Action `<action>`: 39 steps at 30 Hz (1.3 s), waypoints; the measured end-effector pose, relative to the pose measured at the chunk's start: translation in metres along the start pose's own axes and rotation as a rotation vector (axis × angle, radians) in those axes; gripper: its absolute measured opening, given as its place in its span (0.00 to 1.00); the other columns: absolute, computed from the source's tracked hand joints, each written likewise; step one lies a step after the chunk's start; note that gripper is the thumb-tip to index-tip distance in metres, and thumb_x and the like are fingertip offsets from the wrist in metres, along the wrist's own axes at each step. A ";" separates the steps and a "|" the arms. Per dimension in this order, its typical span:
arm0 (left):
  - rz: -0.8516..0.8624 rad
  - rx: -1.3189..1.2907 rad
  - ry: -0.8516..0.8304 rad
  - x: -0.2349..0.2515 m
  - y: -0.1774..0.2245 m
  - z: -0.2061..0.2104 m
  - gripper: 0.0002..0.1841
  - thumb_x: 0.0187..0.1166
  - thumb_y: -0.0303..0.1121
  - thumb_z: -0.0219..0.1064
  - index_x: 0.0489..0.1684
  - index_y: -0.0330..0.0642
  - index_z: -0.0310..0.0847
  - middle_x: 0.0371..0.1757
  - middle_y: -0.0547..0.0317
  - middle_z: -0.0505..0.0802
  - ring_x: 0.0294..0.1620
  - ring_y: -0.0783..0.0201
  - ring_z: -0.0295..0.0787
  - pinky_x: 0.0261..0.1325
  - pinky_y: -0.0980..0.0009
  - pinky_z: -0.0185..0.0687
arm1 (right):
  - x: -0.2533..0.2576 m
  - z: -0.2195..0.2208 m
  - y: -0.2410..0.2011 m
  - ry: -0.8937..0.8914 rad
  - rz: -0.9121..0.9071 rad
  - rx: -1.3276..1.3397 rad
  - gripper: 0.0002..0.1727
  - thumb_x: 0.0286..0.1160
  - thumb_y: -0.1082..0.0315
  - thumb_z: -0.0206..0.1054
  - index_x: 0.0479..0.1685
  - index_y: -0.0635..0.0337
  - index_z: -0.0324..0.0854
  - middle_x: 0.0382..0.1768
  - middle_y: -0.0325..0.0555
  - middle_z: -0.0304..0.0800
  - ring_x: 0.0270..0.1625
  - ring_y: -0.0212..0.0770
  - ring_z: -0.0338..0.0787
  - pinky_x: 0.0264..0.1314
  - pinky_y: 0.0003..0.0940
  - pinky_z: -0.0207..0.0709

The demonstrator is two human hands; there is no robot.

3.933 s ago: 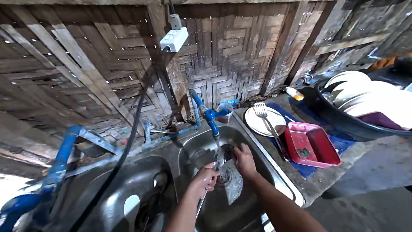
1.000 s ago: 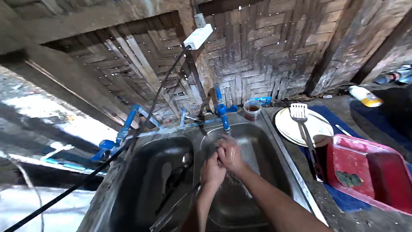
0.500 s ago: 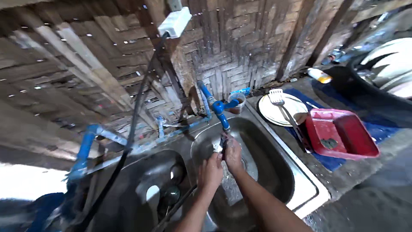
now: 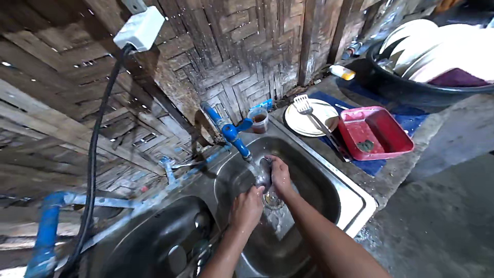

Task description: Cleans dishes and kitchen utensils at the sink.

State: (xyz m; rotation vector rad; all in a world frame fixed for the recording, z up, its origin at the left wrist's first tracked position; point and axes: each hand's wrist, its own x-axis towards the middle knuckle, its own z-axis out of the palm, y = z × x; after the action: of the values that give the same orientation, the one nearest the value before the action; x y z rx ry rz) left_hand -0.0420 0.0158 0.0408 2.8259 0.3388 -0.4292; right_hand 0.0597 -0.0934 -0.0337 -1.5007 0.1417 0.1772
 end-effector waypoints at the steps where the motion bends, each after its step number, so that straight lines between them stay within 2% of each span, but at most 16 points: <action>1: 0.023 -0.002 -0.019 0.003 -0.003 -0.005 0.28 0.93 0.54 0.45 0.59 0.40 0.85 0.49 0.43 0.94 0.57 0.43 0.92 0.61 0.44 0.84 | 0.003 -0.003 -0.003 -0.031 -0.027 -0.035 0.23 0.92 0.63 0.44 0.66 0.56 0.85 0.51 0.53 0.92 0.52 0.46 0.90 0.57 0.51 0.83; 2: 0.044 0.010 -0.045 0.005 -0.006 -0.010 0.29 0.93 0.55 0.45 0.58 0.39 0.85 0.49 0.42 0.93 0.57 0.43 0.92 0.62 0.44 0.84 | 0.005 -0.006 -0.003 -0.049 -0.030 -0.059 0.22 0.93 0.61 0.45 0.61 0.59 0.86 0.46 0.54 0.91 0.48 0.47 0.89 0.53 0.51 0.82; 5: 0.075 0.040 -0.075 0.004 -0.007 -0.018 0.30 0.92 0.57 0.44 0.54 0.40 0.84 0.45 0.44 0.93 0.53 0.45 0.92 0.58 0.45 0.85 | 0.010 -0.002 0.005 -0.030 0.078 -0.039 0.26 0.90 0.52 0.48 0.30 0.59 0.82 0.25 0.51 0.82 0.29 0.47 0.84 0.31 0.49 0.77; 6: 0.063 0.020 -0.061 0.003 -0.004 -0.017 0.29 0.93 0.56 0.45 0.53 0.40 0.84 0.44 0.45 0.93 0.52 0.46 0.92 0.58 0.47 0.85 | 0.012 0.000 0.003 -0.031 0.152 0.024 0.27 0.89 0.50 0.49 0.30 0.60 0.82 0.26 0.53 0.83 0.30 0.49 0.85 0.32 0.51 0.79; 10: -0.023 -0.002 0.079 -0.008 0.014 0.006 0.27 0.92 0.53 0.47 0.54 0.40 0.86 0.44 0.46 0.95 0.52 0.47 0.94 0.58 0.47 0.86 | 0.015 0.006 -0.016 0.010 0.514 0.466 0.26 0.89 0.47 0.51 0.51 0.63 0.82 0.39 0.56 0.87 0.39 0.50 0.88 0.39 0.51 0.83; 15: -0.030 -0.157 0.315 -0.007 0.037 0.031 0.23 0.90 0.46 0.54 0.53 0.37 0.89 0.42 0.46 0.96 0.48 0.47 0.95 0.57 0.47 0.88 | 0.026 -0.019 -0.043 0.006 0.723 0.550 0.25 0.89 0.47 0.54 0.63 0.62 0.79 0.51 0.58 0.87 0.50 0.54 0.88 0.50 0.56 0.83; 18: -0.025 -0.322 0.245 0.000 0.038 0.030 0.21 0.89 0.44 0.53 0.53 0.35 0.87 0.43 0.47 0.95 0.49 0.51 0.94 0.59 0.47 0.86 | 0.040 -0.044 -0.044 -0.077 0.419 0.396 0.18 0.87 0.56 0.54 0.46 0.59 0.85 0.37 0.50 0.89 0.37 0.45 0.88 0.38 0.45 0.81; 21: -0.128 -0.254 0.069 -0.002 0.055 0.004 0.28 0.91 0.54 0.50 0.53 0.34 0.84 0.44 0.43 0.93 0.50 0.48 0.92 0.59 0.46 0.84 | 0.050 -0.062 -0.050 -0.441 -0.039 0.117 0.18 0.88 0.61 0.51 0.51 0.61 0.85 0.41 0.47 0.90 0.44 0.41 0.88 0.48 0.45 0.82; 22: -0.185 -0.195 0.024 -0.003 0.064 -0.006 0.29 0.91 0.55 0.50 0.55 0.34 0.83 0.45 0.41 0.92 0.52 0.45 0.92 0.60 0.45 0.83 | 0.050 -0.062 -0.053 -0.545 -0.150 -0.030 0.18 0.88 0.59 0.53 0.51 0.59 0.86 0.43 0.48 0.89 0.46 0.42 0.87 0.52 0.48 0.81; 24: -0.257 -0.102 -0.006 -0.007 0.079 -0.015 0.28 0.92 0.54 0.49 0.58 0.35 0.82 0.48 0.40 0.93 0.54 0.43 0.92 0.60 0.43 0.83 | 0.050 -0.057 -0.058 -0.612 -0.242 -0.229 0.21 0.88 0.48 0.55 0.43 0.54 0.85 0.37 0.46 0.87 0.41 0.43 0.87 0.46 0.51 0.81; 26: -0.303 -0.099 0.002 -0.013 0.088 -0.021 0.28 0.92 0.55 0.47 0.62 0.37 0.81 0.50 0.41 0.92 0.57 0.44 0.91 0.62 0.43 0.83 | 0.051 -0.047 -0.064 -0.583 -0.148 -0.219 0.28 0.88 0.42 0.55 0.33 0.56 0.86 0.28 0.48 0.83 0.33 0.44 0.83 0.38 0.49 0.77; 28: -0.353 -0.109 0.021 -0.020 0.092 -0.020 0.28 0.92 0.54 0.47 0.66 0.38 0.80 0.52 0.41 0.92 0.58 0.44 0.91 0.63 0.43 0.83 | 0.048 -0.035 -0.064 -0.541 0.029 -0.114 0.29 0.87 0.41 0.56 0.31 0.57 0.86 0.26 0.49 0.82 0.29 0.44 0.82 0.34 0.47 0.76; 32: -0.362 -0.023 0.101 -0.029 0.072 -0.004 0.28 0.92 0.55 0.45 0.72 0.45 0.80 0.55 0.45 0.93 0.59 0.45 0.92 0.62 0.43 0.84 | 0.040 -0.008 -0.055 -0.398 0.388 0.121 0.25 0.84 0.44 0.63 0.47 0.59 0.86 0.37 0.54 0.87 0.39 0.48 0.86 0.43 0.51 0.82; 34: -0.265 -0.013 0.300 -0.034 0.052 0.019 0.26 0.91 0.52 0.49 0.66 0.44 0.85 0.49 0.47 0.96 0.53 0.47 0.95 0.56 0.45 0.88 | 0.033 0.001 -0.055 -0.348 0.545 0.207 0.26 0.84 0.45 0.64 0.57 0.61 0.84 0.49 0.59 0.89 0.50 0.53 0.90 0.53 0.55 0.84; 36: -0.167 -0.017 0.466 -0.037 0.034 0.034 0.22 0.90 0.47 0.54 0.61 0.42 0.88 0.48 0.50 0.97 0.50 0.50 0.96 0.54 0.47 0.91 | 0.027 0.009 -0.056 -0.285 0.712 0.300 0.28 0.84 0.45 0.64 0.64 0.62 0.79 0.54 0.59 0.88 0.54 0.54 0.89 0.54 0.56 0.85; 39: -0.151 -0.068 0.483 -0.039 0.015 0.035 0.19 0.89 0.45 0.57 0.57 0.40 0.90 0.48 0.50 0.98 0.50 0.50 0.97 0.55 0.47 0.91 | 0.019 0.016 -0.050 -0.261 0.873 0.375 0.31 0.86 0.41 0.58 0.71 0.58 0.75 0.60 0.57 0.85 0.59 0.54 0.87 0.58 0.58 0.82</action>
State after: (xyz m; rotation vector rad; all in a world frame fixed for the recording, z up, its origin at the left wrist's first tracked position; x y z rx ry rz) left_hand -0.0836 -0.0159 0.0244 2.8153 0.6489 0.2441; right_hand 0.0882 -0.0795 0.0120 -0.9485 0.5829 0.9849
